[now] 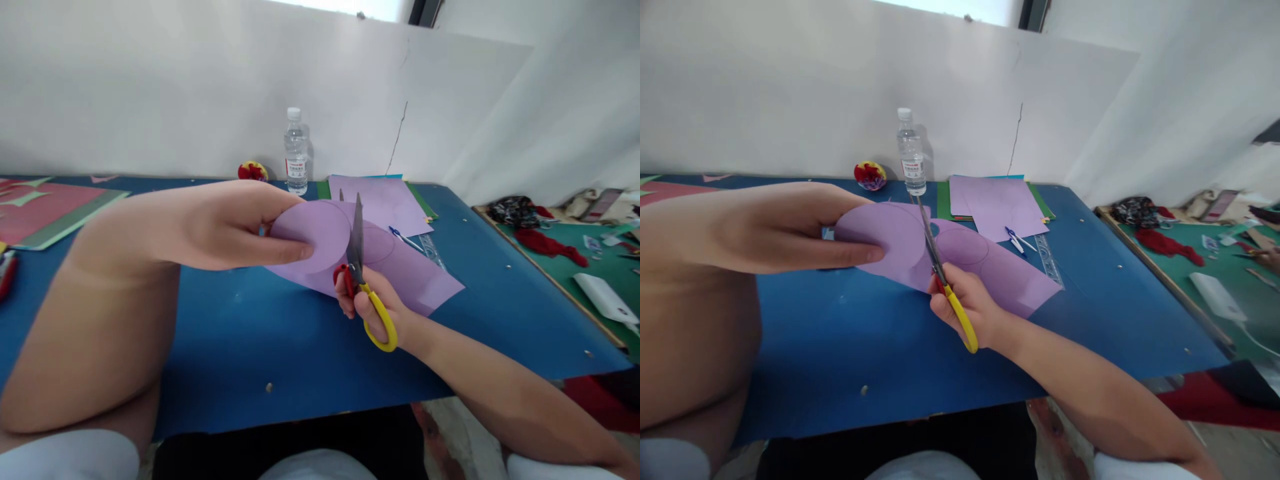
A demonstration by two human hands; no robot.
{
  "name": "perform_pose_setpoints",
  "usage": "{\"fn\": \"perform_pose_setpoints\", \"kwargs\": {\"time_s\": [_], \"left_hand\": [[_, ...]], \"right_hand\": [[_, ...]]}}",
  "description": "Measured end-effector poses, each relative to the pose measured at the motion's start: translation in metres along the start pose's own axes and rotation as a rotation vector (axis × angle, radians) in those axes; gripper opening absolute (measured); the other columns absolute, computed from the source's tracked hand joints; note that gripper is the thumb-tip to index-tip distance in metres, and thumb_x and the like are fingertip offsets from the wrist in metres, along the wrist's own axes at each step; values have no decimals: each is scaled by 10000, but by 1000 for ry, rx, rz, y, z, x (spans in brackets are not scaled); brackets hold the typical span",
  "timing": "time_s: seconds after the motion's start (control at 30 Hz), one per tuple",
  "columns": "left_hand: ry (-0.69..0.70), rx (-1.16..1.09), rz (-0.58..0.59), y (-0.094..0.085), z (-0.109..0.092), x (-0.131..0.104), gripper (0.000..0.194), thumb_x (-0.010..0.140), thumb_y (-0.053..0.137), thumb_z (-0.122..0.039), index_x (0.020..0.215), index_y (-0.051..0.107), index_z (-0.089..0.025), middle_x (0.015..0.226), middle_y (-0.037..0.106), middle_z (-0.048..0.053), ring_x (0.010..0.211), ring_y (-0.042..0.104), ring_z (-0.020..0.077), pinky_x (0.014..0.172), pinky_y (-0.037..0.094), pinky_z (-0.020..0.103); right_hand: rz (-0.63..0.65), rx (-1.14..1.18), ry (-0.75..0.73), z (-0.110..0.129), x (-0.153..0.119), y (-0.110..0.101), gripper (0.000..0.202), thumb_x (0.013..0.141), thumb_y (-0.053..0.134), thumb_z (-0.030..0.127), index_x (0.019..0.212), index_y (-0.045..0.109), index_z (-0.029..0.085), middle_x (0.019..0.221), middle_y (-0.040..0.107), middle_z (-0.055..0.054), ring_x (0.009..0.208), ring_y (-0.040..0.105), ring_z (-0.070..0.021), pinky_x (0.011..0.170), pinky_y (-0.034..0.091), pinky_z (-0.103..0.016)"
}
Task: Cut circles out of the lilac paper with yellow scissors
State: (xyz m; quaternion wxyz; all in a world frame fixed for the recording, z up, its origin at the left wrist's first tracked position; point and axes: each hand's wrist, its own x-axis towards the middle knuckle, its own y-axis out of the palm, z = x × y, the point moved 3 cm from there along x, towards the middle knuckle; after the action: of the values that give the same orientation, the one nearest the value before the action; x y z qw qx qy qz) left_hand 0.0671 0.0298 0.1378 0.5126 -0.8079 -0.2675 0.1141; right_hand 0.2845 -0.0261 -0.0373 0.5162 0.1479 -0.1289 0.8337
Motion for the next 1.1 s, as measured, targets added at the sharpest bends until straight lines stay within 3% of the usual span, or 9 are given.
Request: {"fn": "perform_pose_setpoints", "kwargs": {"time_s": [0.07,0.2,0.43,0.57,0.7,0.87,1.1], "left_hand": [[7,-83,71,0,-3,-1,378,1026,603,-434,757,658,-175,633,437,-43,527,404,65,433,360,150],[26,-51,9,-3,-3,-2,417,1037,600,-427,702,581,-179,628,335,-55,520,337,54,434,308,158],[13,-61,28,2,5,-1,356,1051,595,-428,781,606,-197,664,431,-45,558,405,78,453,356,186],[97,-34,-12,-1,1,0,333,1051,598,-399,783,599,-201,660,448,-45,533,415,68,441,353,181],[88,-54,-58,-2,-1,-1,310,1046,604,-382,795,598,-200,698,490,-32,547,452,74,447,376,199],[72,-43,-139,-3,-2,-2,317,1036,620,-366,773,563,-199,678,427,-45,544,401,65,431,334,191],[80,-50,-119,0,-1,1,301,1044,602,-345,783,545,-205,703,439,-34,610,468,101,506,392,234]], "right_hand": [[0,2,-1,-2,0,-1,459,1030,649,683,1025,615,225,764,528,22,615,486,-150,558,425,-292],[-2,1,-1,-3,0,-1,465,1028,650,686,1022,614,222,763,533,20,608,484,-147,549,417,-288],[-4,-28,-8,-1,2,-1,443,1036,655,662,1017,623,221,756,553,16,618,501,-152,559,433,-290],[0,-44,-10,-1,3,1,454,1033,652,671,1010,617,219,772,564,10,626,509,-152,567,438,-293],[7,-30,-1,-2,3,3,467,1022,663,680,1006,611,217,793,559,10,622,510,-143,564,434,-289],[1,-11,26,-3,2,5,508,1005,657,719,1013,609,213,765,546,19,599,490,-138,548,422,-287],[8,-50,15,-3,3,4,510,1013,638,724,1003,610,215,772,558,11,616,506,-149,560,441,-294]]}}
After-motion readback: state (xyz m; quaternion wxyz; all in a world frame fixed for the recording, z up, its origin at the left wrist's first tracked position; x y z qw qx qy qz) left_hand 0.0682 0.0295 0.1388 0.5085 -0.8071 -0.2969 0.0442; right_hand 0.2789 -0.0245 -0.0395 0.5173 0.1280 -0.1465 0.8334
